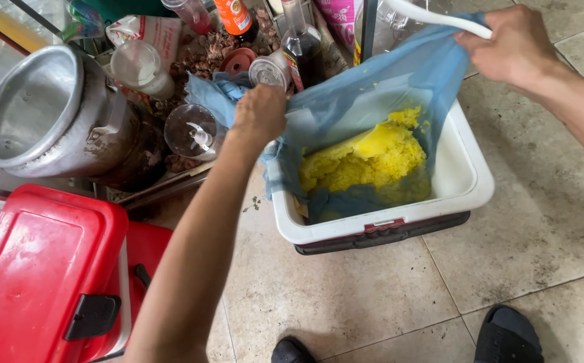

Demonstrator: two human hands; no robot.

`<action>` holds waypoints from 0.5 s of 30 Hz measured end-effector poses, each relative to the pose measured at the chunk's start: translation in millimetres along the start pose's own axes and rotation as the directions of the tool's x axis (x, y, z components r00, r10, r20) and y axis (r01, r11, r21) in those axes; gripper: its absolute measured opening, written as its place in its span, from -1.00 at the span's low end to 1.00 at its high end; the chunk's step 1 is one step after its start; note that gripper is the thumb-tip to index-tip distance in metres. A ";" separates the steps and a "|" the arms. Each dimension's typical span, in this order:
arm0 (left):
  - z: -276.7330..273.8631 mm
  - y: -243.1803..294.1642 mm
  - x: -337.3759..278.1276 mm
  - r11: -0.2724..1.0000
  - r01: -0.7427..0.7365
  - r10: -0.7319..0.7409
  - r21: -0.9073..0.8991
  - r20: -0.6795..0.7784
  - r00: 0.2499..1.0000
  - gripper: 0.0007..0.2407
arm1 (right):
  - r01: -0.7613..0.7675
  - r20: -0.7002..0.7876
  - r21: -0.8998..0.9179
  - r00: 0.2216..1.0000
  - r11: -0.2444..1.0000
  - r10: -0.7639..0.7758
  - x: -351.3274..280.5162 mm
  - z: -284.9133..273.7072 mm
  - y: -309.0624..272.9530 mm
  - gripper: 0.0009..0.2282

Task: The recorder is scooping yellow rice or mung bean paste from a large container into a basket.

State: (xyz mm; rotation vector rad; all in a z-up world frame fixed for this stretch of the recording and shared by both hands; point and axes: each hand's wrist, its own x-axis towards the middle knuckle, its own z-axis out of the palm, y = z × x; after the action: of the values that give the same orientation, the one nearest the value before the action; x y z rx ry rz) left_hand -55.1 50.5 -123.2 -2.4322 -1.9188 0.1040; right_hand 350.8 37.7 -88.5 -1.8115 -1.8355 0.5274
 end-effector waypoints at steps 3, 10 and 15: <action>-15.3 -17.0 -11.6 0.873 -0.185 0.153 -0.452 -0.106 0.983 -0.83 | -0.026 0.026 -0.093 0.999 0.995 0.029 -6.7 -6.5 -0.7 -0.79; 18.1 -6.4 4.3 -0.205 0.112 -0.150 -0.972 0.144 0.978 -0.84 | 0.177 0.254 -0.475 0.965 0.862 -0.058 -8.3 4.7 -5.1 -0.75; -61.6 22.3 -23.7 0.423 0.132 -0.115 -0.896 0.091 0.989 -0.64 | 0.259 0.362 -0.780 0.930 0.569 0.072 -66.5 -42.9 -116.6 -0.43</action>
State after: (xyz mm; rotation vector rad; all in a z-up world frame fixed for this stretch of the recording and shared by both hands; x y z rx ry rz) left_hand -34.1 22.8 -62.8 -2.7197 -2.5906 -1.2844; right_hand 282.2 -36.1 9.9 -2.2505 -2.7329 -0.1330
